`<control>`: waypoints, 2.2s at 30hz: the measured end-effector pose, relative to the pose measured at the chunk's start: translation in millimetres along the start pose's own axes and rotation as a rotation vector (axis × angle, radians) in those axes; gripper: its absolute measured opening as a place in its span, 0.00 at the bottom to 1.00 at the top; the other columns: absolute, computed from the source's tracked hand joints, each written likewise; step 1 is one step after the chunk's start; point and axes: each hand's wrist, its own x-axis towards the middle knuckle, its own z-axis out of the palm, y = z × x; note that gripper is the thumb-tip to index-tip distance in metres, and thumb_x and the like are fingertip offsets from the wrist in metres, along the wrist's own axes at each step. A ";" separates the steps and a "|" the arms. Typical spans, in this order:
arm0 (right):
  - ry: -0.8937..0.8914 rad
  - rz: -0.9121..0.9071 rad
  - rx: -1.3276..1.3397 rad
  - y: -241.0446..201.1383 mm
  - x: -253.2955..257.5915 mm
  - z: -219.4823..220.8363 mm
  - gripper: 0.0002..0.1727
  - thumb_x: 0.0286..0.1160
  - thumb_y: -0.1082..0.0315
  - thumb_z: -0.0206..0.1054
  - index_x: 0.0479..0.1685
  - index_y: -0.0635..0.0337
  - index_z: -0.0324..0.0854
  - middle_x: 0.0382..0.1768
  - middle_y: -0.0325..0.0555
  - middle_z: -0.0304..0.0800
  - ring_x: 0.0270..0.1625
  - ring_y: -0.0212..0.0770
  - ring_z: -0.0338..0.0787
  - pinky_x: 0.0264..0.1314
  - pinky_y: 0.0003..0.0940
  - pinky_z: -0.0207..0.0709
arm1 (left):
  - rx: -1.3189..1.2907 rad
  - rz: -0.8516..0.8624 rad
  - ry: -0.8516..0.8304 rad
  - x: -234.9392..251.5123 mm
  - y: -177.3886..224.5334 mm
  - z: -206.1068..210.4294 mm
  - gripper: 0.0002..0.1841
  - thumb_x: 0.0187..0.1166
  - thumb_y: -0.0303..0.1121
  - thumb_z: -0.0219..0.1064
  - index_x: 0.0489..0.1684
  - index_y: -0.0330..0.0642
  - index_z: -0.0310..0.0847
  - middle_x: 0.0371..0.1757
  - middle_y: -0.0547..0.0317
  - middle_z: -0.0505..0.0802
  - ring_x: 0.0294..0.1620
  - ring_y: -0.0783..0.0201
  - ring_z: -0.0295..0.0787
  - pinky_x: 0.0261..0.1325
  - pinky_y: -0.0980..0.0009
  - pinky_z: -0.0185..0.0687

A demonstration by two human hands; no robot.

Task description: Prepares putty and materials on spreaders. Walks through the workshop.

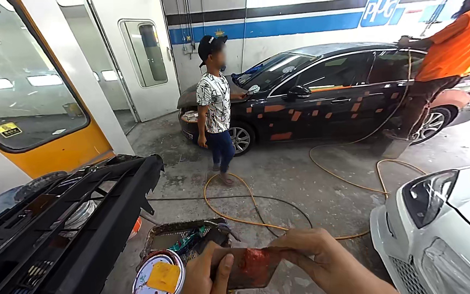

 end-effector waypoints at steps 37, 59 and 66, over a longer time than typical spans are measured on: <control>0.476 0.108 -0.237 -28.8 -15.3 68.9 0.10 0.74 0.67 0.72 0.52 0.53 0.92 0.41 0.43 0.94 0.43 0.37 0.94 0.44 0.37 0.90 | -0.426 -0.301 0.358 -19.4 20.2 59.1 0.09 0.92 0.28 0.49 0.59 0.31 0.67 0.49 0.63 0.88 0.52 0.79 0.87 0.62 0.74 0.86; 0.491 0.037 -0.291 -35.0 -12.6 71.3 0.13 0.71 0.69 0.72 0.54 0.51 0.92 0.48 0.42 0.95 0.50 0.36 0.94 0.50 0.34 0.91 | -0.369 -0.326 0.378 -17.9 40.9 61.8 0.09 0.90 0.25 0.50 0.58 0.27 0.69 0.47 0.58 0.89 0.49 0.78 0.89 0.58 0.76 0.88; 0.513 -0.154 0.008 -13.4 -14.1 13.9 0.11 0.81 0.66 0.68 0.56 0.44 0.91 0.51 0.39 0.97 0.56 0.39 0.95 0.62 0.38 0.90 | -0.310 -0.168 0.123 -6.8 11.5 15.3 0.09 0.90 0.34 0.59 0.52 0.41 0.84 0.39 0.68 0.95 0.39 0.75 0.93 0.45 0.74 0.93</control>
